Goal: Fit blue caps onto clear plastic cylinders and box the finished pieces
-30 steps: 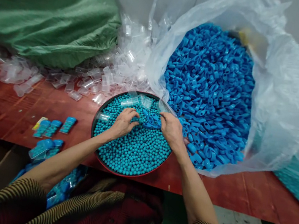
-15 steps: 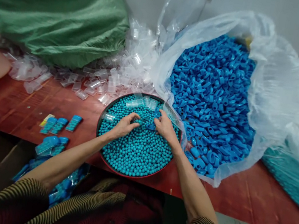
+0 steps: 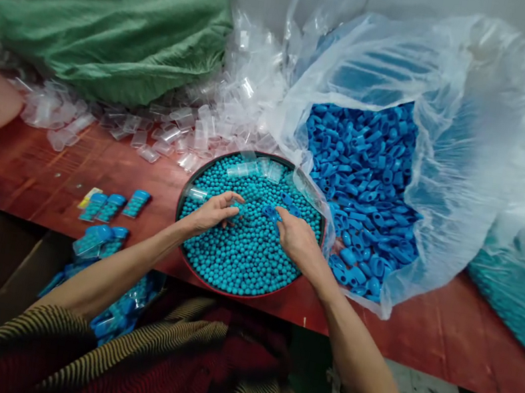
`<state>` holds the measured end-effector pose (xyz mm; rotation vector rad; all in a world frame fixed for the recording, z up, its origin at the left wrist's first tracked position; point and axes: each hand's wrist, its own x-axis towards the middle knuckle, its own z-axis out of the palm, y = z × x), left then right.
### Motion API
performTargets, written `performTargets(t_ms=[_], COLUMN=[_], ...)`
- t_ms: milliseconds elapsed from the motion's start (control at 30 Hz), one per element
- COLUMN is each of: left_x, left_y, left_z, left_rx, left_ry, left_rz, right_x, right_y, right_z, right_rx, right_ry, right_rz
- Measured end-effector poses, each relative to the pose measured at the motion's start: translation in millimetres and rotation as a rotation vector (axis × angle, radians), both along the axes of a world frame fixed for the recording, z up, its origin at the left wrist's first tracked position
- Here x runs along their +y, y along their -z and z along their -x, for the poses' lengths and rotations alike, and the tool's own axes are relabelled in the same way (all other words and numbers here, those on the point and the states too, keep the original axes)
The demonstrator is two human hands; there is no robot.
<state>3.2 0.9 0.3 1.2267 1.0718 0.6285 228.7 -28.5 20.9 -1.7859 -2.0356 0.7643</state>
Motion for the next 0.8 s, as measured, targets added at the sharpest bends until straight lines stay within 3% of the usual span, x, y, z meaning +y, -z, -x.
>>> performTargets(t_ms=[133, 200, 300, 400, 500, 600, 667, 800], left_x=[-5, -7, -7, -6, -7, -8, -9, -10], left_y=[-3.0, -4.1, -4.4, -4.0, -3.5, -2.9, -2.6, -2.9], left_z=[-2, -2, 0, 3, 5, 4, 3, -1], left_rx=[0.003, 0.016, 0.036, 0.012, 0.005, 0.003, 0.009, 0.043], left_ry=[0.023, 0.022, 0.025, 0.06, 0.071, 0.057, 0.054, 0.068], left_rz=[-0.003, -0.017, -0.022, -0.011, -0.015, -0.015, -0.021, -0.021], right_x=[3, 0, -7, -11, -10, -8, -7, -4], right_y=[3.1, 8.5, 9.4, 1.4, -1.0, 5.8, 10.6, 13.0], right_z=[9, 9, 5, 7, 16, 21, 20, 20], right_rx=[0.338, 0.344, 0.044, -0.267, -0.401, -0.434, -0.407, -0.225], right_ry=[0.019, 0.043, 0.027, -0.21, -0.513, -0.623, -0.573, -0.184], right_rz=[0.399, 0.439, 0.137, -0.125, -0.179, -0.197, -0.172, -0.164])
